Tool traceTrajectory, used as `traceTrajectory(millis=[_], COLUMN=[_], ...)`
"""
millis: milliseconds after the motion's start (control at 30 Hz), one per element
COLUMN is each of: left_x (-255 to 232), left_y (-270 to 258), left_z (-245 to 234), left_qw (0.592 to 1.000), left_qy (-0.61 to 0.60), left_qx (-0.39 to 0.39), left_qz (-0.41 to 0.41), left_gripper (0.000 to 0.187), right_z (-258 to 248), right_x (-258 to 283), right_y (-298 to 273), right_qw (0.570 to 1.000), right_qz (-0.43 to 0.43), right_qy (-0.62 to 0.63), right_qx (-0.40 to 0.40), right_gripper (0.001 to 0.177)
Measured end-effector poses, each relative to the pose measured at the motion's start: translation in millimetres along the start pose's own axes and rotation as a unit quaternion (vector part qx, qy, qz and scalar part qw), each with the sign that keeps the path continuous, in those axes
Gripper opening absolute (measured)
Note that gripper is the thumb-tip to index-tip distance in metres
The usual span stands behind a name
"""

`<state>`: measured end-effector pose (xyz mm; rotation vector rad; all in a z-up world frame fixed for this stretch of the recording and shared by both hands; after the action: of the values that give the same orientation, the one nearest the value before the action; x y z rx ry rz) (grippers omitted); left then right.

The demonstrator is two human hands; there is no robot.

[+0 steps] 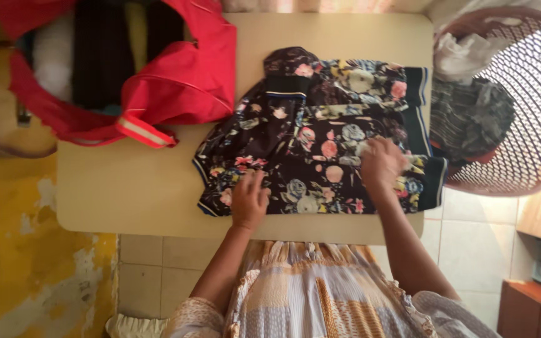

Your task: The person folds several garments on a table and places them into a red duffel bag. Items handled include a black t-shirt, a dark blue garment, a floral-patterned top, and a striped shirt. The person folds each item by hand and packs it into the bag.

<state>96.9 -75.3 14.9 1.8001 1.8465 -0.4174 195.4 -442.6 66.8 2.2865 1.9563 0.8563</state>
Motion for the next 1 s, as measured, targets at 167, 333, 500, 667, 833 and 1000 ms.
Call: traceTrajectory(millis=[167,333,500,667,833,1000], left_x=[47,54,18,43,52,33], left_y=[25,36,20,-10,-14,-14], left_z=[-56,-45,-72,-59,-57,-68], left_qw=[0.975,0.990,0.979,0.986,0.989,0.987], left_qy=[-0.059,0.082,0.088,0.063,0.082,0.096], left_qx=[-0.205,-0.072,-0.146,-0.040,-0.046,-0.045], left_qz=[-0.059,-0.095,0.115,0.150,0.118,0.125], left_gripper=[0.071,0.025,0.014,0.017,0.019,0.023], right_z=[85,107,143,136,64,-6], right_x=[212,325,306,239,132,18], right_y=[-20,-76,-79,8,78,-3], right_qw=[0.922,0.792,0.725,0.768,0.909,0.981], right_qz=[-0.229,-0.323,-0.399,-0.393,-0.214,-0.065], right_qy=[0.154,0.171,-0.115,-0.285,-0.252,-0.136], right_qx=[0.272,0.490,0.550,0.418,0.253,0.123], right_gripper=[0.043,0.078,0.040,0.024,0.020,0.018])
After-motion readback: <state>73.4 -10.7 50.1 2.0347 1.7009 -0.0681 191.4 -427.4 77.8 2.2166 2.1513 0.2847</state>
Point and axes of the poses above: each hand's wrist, its own y-axis towards the middle knuckle, its own z-axis out of the palm, x = y × z, the point moved 10 cm from there along y, towards the middle knuckle, and after that the axes turned 10 degrees about -x, right-handed, at the moved point
